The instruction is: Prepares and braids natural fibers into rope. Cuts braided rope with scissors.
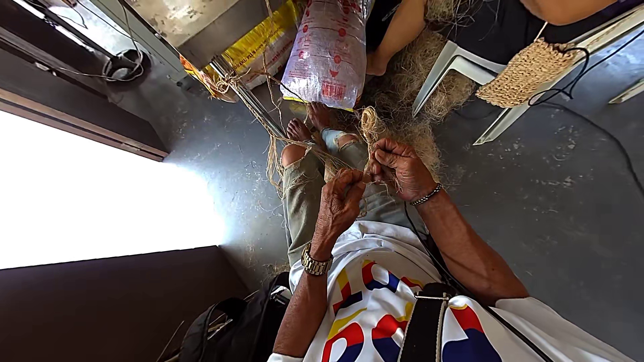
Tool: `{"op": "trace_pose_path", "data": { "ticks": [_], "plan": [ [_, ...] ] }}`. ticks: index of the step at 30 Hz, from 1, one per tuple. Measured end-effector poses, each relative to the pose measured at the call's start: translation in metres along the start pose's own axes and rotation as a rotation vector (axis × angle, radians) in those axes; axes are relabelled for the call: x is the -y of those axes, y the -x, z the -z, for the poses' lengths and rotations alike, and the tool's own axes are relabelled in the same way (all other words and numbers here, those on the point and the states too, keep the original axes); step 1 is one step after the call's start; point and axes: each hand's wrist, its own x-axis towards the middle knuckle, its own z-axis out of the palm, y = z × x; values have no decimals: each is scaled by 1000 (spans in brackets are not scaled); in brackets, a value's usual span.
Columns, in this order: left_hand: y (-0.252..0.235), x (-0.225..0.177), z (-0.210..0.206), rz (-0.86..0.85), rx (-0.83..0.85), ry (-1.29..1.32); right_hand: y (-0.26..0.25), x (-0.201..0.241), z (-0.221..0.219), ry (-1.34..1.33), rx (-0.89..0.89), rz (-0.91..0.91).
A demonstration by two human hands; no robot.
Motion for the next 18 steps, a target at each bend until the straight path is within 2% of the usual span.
{"op": "trace_pose_path", "data": {
  "ticks": [6,11,18],
  "plan": [
    [1,-6,3,44,93,95,0,0,-1,-16,22,3],
    [-1,-1,8,66,30,136,0,3,0,-77,39,-17],
    [-3,6,42,36,-16,132,0,5,6,-255,85,-36]
  ]
}}
